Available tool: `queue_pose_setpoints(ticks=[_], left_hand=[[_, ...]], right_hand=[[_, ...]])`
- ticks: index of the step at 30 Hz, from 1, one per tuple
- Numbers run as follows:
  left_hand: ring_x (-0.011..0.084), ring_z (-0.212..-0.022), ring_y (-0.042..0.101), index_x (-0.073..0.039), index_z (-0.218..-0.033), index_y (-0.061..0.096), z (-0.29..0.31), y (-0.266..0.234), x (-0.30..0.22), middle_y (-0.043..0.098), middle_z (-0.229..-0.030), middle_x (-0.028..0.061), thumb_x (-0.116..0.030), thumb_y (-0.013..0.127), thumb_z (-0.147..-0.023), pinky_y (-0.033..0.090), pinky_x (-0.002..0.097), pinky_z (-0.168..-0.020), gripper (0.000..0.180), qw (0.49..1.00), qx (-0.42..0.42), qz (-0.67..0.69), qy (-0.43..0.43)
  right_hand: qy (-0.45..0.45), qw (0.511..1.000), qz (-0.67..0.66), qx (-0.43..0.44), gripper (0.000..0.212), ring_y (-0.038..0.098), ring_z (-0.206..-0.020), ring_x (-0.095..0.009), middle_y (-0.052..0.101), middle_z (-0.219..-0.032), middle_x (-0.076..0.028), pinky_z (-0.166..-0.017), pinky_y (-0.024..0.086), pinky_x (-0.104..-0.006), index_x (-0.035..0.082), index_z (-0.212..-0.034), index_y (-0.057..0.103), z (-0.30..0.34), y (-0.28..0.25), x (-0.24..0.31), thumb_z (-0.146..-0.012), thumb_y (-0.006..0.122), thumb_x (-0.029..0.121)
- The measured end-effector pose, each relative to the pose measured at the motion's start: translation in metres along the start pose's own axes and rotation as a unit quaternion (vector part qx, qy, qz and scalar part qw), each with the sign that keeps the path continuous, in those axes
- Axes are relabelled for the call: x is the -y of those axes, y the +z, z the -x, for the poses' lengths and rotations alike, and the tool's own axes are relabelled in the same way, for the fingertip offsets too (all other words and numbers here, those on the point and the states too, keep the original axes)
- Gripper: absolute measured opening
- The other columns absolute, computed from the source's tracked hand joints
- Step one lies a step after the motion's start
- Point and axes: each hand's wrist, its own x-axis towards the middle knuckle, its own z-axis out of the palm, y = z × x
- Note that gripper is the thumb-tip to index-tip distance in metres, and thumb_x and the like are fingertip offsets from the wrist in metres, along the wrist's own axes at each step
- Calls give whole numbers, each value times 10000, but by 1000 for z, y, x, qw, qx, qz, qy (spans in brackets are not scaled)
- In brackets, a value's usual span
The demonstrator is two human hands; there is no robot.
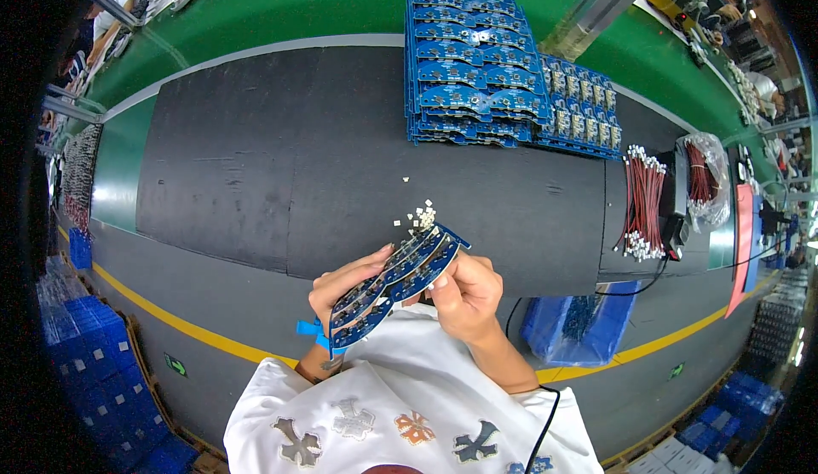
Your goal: The person inserts small white components into a blue printed circuit board panel by hand.
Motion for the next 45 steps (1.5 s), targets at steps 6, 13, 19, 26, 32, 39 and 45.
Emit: queue_pose_setpoints(ticks=[6, 13, 19, 26, 32, 39, 45], left_hand=[[343, -964, 601, 54, -976, 618, -3, 1, 2, 606, -1020, 233, -53, 704, -655, 502, 377, -814, 350, 991, 10, -110, 71], [353, -953, 605, 51, -932, 632, -7, -3, 3, 612, -1012, 222, -94, 699, -639, 509, 401, -794, 334, 975, 23, -173, 137], [349, -948, 607, 63, -949, 619, -5, -5, 0, 599, -1025, 246, -68, 695, -659, 508, 394, -794, 327, 990, 37, -95, 95], [174, -824, 634, 55, -926, 609, 7, 12, -20, 644, -915, 140, 47, 676, -708, 512, 272, -720, 229, 966, -141, 38, -214], [147, -763, 612, 41, -984, 570, 9, -4, -10, 626, -888, 98, 71, 637, -747, 508, 264, -696, 249, 964, -206, -10, -168], [272, -956, 575, 70, -1168, 421, 7, -20, -9, 525, -1125, 182, 62, 553, -786, 533, 412, -778, 404, 906, -325, 218, -163], [347, -1169, 429, 47, -1263, 361, 11, -25, -14, 420, -1290, 173, 59, 430, -700, 378, 544, -944, 567, 853, -276, 402, -189]], right_hand=[[37, 998, 47, 4, 214, 584, -527, -117, 605, -632, -93, -469, 445, -206, -38, -756, 528, -5, -1, 3, -907, 461, 98], [35, 989, 139, 42, 180, 568, -511, -97, 591, -602, -80, -455, 432, -209, -40, -762, 520, -1, -4, 18, -898, 449, 54], [27, 999, -16, 3, 184, 579, -514, -133, 606, -657, -111, -462, 459, -229, -59, -752, 518, 11, 4, 3, -889, 473, 57], [-52, 998, 22, 21, 245, 585, -492, -171, 608, -681, -147, -425, 476, -253, -31, -712, 553, 3, 6, -4, -880, 511, 143], [-35, 979, 191, 65, 128, 587, -538, -170, 607, -648, -118, -500, 463, -251, -32, -688, 564, -11, -4, -7, -808, 549, 12], [37, 855, 512, 75, 54, 567, -628, -265, 594, -677, -76, -552, 454, -340, 17, -694, 595, -39, -11, -31, -736, 613, 46], [-137, 820, 550, 82, 176, 540, -929, -280, 587, -968, -100, -779, 436, -365, -14, -898, 605, -54, -4, -53, -723, 580, -11]])
